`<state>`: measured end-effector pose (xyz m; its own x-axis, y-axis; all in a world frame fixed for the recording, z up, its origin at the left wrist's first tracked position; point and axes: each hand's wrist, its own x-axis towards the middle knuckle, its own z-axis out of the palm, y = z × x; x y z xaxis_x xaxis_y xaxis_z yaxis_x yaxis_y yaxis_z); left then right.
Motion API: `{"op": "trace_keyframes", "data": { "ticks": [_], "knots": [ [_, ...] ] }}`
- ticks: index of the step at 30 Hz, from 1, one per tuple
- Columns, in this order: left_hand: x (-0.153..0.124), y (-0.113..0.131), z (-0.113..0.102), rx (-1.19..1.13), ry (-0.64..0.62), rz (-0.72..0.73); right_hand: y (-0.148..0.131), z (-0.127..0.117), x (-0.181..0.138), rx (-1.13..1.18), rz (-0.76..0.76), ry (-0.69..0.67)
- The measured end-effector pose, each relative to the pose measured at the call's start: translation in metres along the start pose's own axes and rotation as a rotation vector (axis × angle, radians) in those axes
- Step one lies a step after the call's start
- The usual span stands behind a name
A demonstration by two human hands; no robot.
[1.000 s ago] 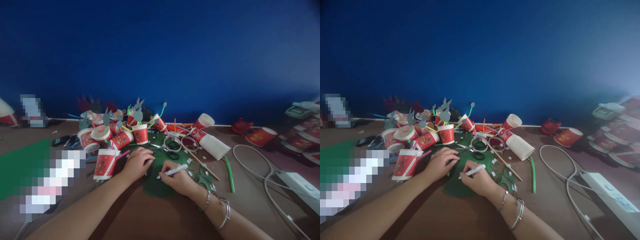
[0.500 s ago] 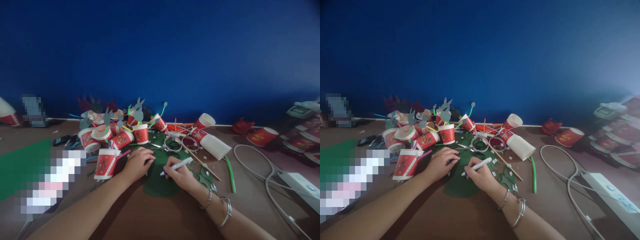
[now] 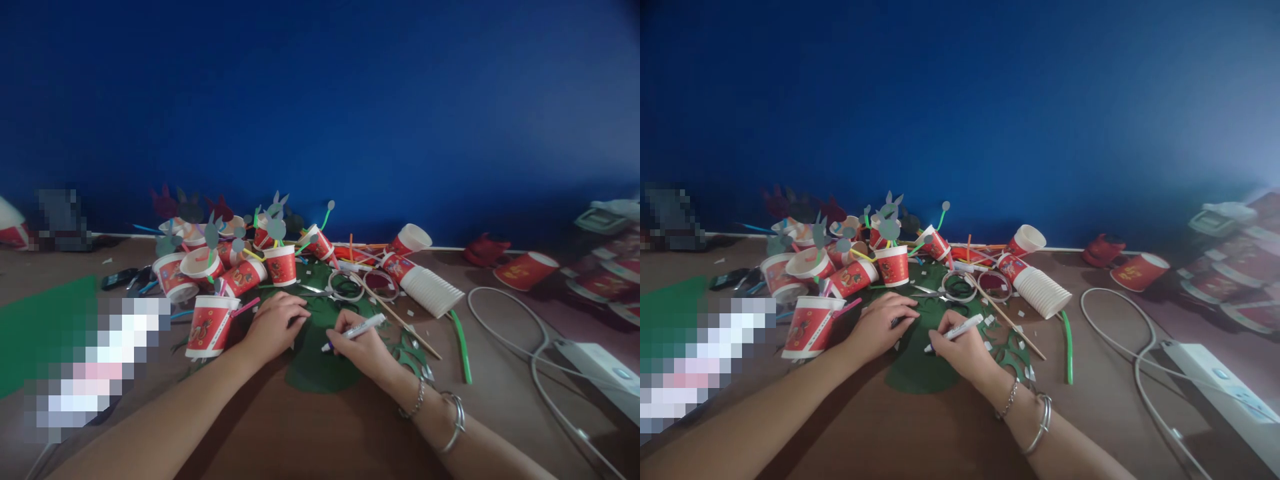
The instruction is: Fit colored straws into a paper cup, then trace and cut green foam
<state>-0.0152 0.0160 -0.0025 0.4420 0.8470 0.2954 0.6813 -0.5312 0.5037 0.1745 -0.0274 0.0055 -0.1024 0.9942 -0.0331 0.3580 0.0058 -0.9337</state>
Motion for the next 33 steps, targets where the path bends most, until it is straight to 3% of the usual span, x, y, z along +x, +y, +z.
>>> {"op": "trace_keyframes", "data": {
  "ticks": [13,17,21,33],
  "knots": [
    [-0.0002,-0.0011,0.0009,0.001,0.008,0.008,0.0008,0.0022,-0.0023,-0.166,-0.082,0.039],
    [-0.0004,-0.001,0.0005,0.005,0.008,0.011,0.0015,0.0007,-0.0007,-0.092,-0.033,0.07],
    [-0.0002,-0.0008,0.0005,0.008,0.004,0.012,-0.0005,-0.0006,-0.0001,-0.004,-0.003,0.029],
    [0.0,-0.0001,-0.0008,0.002,-0.011,0.004,-0.0034,0.0015,-0.0037,-0.124,-0.068,-0.025]
  ]
}}
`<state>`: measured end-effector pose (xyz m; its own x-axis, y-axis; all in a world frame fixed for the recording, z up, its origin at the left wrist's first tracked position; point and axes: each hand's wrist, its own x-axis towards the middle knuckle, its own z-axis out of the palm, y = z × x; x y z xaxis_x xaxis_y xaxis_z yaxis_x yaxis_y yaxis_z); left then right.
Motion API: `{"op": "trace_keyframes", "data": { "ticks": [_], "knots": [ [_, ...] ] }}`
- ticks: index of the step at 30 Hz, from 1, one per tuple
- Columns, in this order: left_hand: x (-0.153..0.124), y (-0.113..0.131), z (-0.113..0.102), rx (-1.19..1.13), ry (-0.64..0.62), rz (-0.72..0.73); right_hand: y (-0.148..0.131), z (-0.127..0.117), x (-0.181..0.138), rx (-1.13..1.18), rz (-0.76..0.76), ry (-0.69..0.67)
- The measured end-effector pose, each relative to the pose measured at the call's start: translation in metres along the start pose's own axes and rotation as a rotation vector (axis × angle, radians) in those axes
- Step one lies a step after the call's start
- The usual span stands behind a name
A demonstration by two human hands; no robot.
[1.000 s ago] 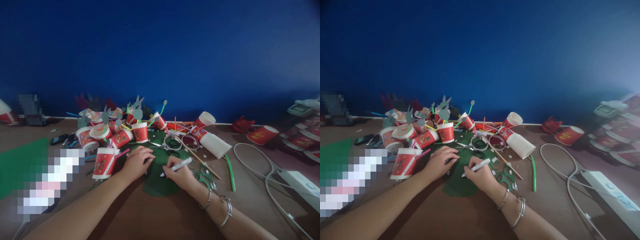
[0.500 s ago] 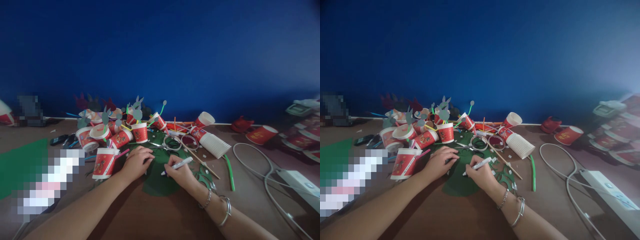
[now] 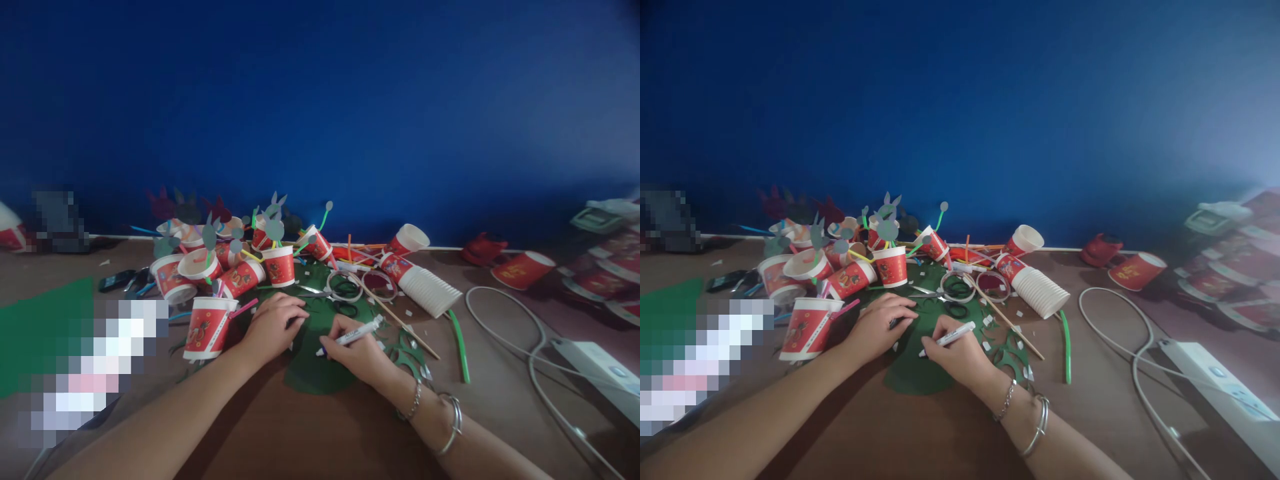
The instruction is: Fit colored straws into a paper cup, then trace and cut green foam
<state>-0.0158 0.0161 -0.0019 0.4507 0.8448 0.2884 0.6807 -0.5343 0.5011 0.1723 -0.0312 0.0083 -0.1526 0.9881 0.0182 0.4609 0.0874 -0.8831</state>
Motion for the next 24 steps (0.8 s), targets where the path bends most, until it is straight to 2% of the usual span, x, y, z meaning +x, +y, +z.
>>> {"op": "trace_keyframes", "data": {
  "ticks": [13,24],
  "knots": [
    [-0.0001,-0.0001,0.0002,-0.004,0.008,0.007,0.0037,0.0003,0.0,-0.028,-0.03,-0.01],
    [-0.0006,-0.0001,0.0003,-0.006,0.016,0.001,0.0021,0.0005,-0.0001,-0.005,0.001,-0.018]
  ]
}}
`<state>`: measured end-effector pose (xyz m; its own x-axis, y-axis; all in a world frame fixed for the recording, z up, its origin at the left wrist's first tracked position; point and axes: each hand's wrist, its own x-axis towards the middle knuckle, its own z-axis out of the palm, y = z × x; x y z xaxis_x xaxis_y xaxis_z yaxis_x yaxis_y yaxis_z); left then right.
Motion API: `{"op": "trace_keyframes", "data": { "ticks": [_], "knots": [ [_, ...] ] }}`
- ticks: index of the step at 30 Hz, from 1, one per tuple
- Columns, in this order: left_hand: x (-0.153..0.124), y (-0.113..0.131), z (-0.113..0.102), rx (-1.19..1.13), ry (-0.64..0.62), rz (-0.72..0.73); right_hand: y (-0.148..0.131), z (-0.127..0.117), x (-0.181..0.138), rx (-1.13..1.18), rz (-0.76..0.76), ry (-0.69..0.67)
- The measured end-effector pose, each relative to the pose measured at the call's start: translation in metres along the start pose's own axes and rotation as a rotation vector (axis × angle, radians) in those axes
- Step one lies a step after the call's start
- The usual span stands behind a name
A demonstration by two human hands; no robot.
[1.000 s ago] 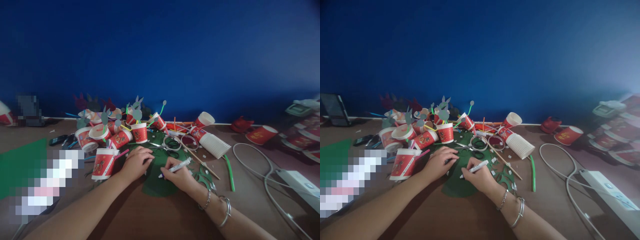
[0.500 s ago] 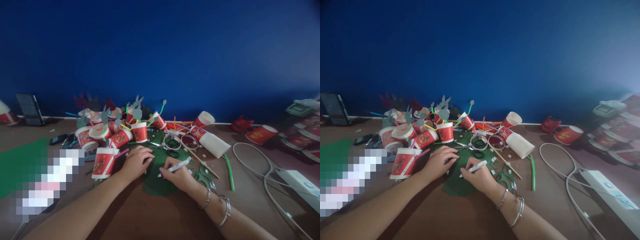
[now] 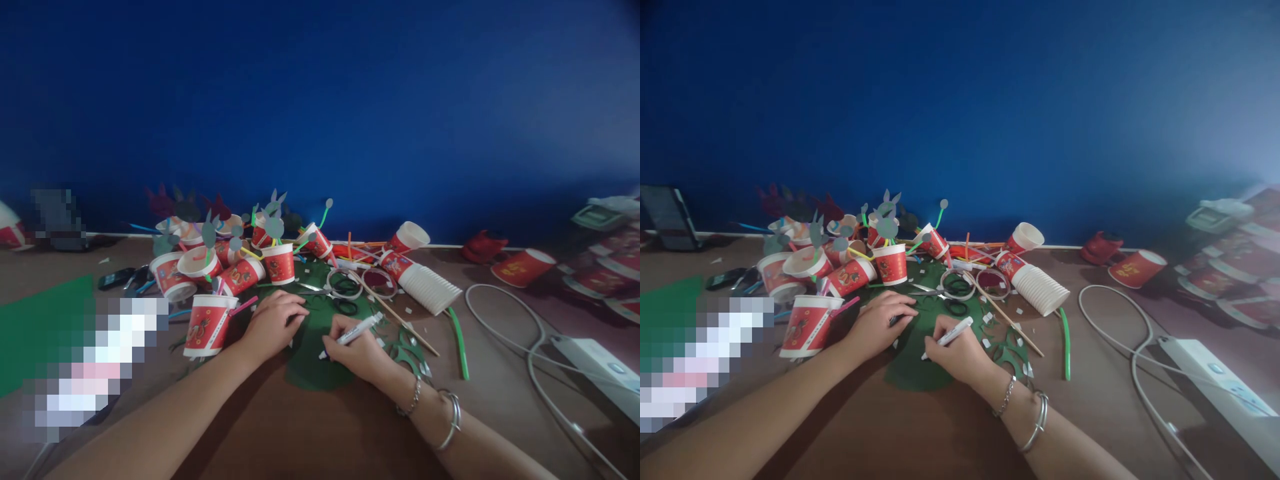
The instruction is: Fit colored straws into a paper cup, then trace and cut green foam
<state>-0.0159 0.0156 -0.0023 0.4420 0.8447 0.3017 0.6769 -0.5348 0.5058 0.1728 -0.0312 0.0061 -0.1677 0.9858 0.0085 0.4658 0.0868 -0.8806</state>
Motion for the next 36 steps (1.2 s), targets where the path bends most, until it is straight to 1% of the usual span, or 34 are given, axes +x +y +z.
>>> {"op": "trace_keyframes", "data": {
  "ticks": [12,19,29,36],
  "knots": [
    [0.0007,0.0001,-0.0008,0.003,-0.012,-0.004,0.002,0.0009,0.0009,0.014,0.009,0.05],
    [0.0,0.0011,-0.001,0.007,-0.015,0.001,0.0031,0.0007,0.0034,0.092,0.063,0.051],
    [0.0001,-0.0001,-0.0008,0.007,-0.004,0.003,0.0012,0.0007,0.0007,-0.004,0.032,0.028],
    [-0.0001,-0.0008,0.0002,0.009,-0.001,0.013,0.0012,0.0009,0.0011,-0.013,0.015,0.02]
  ]
}}
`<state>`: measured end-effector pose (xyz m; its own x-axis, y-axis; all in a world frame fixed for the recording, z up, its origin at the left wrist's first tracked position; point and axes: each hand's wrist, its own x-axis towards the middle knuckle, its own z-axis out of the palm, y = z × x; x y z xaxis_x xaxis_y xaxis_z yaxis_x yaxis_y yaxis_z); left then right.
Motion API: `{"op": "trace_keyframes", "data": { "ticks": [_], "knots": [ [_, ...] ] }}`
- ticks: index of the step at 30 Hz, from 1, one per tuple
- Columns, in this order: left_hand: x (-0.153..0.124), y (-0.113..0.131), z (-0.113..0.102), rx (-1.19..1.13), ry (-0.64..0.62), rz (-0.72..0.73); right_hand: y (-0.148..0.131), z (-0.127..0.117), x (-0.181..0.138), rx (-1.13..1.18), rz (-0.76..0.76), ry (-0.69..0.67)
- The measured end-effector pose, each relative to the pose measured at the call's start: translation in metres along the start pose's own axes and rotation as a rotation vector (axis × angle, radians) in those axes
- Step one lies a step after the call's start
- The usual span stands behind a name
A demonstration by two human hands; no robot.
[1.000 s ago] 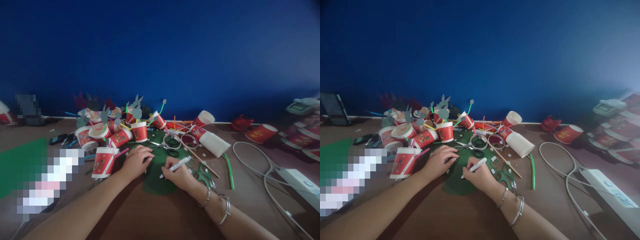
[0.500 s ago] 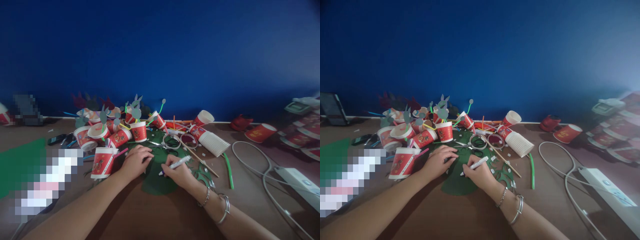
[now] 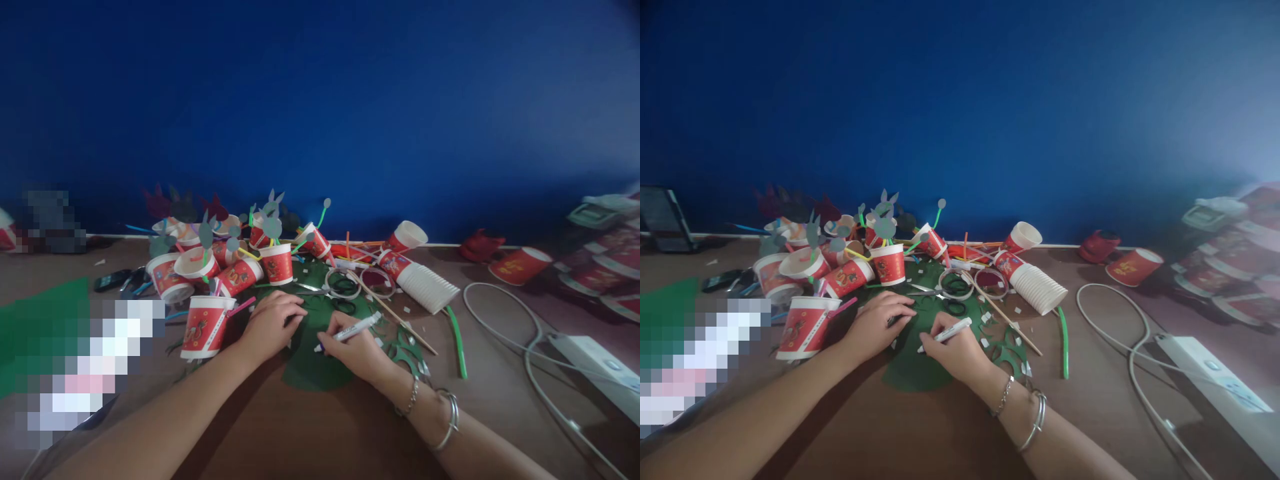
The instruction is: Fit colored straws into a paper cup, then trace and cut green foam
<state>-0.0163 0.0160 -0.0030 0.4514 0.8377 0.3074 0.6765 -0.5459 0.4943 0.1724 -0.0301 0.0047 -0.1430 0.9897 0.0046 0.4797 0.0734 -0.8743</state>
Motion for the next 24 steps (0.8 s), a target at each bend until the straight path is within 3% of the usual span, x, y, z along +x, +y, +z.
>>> {"op": "trace_keyframes", "data": {
  "ticks": [24],
  "knots": [
    [0.0004,-0.0004,0.0002,0.004,-0.001,-0.003,-0.0017,0.0002,0.0005,0.008,0.021,0.024]
  ]
}}
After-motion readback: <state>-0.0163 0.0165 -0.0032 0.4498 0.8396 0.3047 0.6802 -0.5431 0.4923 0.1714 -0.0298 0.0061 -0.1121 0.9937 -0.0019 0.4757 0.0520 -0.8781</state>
